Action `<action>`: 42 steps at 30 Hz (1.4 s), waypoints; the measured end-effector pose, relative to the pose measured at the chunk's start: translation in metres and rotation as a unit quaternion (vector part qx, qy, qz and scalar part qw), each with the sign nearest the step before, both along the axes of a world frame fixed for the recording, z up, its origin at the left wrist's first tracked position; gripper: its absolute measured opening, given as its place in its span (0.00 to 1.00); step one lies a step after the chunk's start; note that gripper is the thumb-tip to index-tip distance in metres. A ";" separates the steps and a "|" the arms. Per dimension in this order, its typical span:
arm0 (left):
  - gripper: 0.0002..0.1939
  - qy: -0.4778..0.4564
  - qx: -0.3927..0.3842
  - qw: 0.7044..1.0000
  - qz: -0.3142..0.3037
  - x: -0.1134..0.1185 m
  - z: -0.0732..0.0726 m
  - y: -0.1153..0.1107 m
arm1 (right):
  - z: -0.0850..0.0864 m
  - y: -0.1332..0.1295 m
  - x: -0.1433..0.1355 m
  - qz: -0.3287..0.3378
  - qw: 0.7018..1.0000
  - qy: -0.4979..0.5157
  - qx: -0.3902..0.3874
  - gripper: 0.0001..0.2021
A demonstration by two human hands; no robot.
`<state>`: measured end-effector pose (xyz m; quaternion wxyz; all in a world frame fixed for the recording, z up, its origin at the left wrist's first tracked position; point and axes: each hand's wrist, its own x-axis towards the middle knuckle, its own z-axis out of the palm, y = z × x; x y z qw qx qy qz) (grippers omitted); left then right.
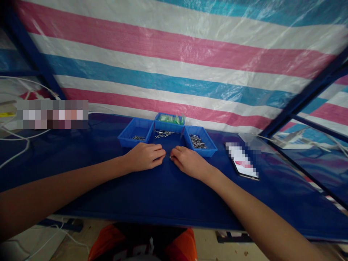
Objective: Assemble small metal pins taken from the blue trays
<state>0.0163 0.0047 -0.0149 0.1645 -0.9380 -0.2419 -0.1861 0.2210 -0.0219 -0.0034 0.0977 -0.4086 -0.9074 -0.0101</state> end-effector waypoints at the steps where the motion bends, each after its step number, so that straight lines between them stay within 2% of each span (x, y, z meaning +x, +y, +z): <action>1: 0.09 0.003 -0.001 1.000 0.004 0.000 0.000 0.000 | 0.000 0.000 0.000 -0.003 1.000 0.002 0.000 0.06; 10: 0.07 0.023 -0.026 0.999 0.032 -0.001 -0.002 0.001 | 0.004 -0.002 -0.001 -0.028 0.999 0.039 -0.025 0.06; 19: 0.05 0.033 -0.012 0.998 0.048 0.000 -0.001 -0.001 | 0.006 -0.003 -0.002 -0.022 0.998 0.039 -0.041 0.07; 29: 0.05 0.030 -0.003 0.999 0.034 0.000 0.000 -0.003 | 0.002 -0.001 0.000 -0.014 1.000 -0.001 -0.006 0.13; 37: 0.05 0.024 0.001 0.999 0.028 0.001 -0.002 -0.001 | 0.000 0.000 0.000 0.005 1.000 -0.002 0.009 0.11; 42: 0.09 0.011 -0.004 1.000 0.025 0.001 -0.002 -0.002 | 0.001 -0.002 -0.001 -0.001 1.000 0.013 0.008 0.09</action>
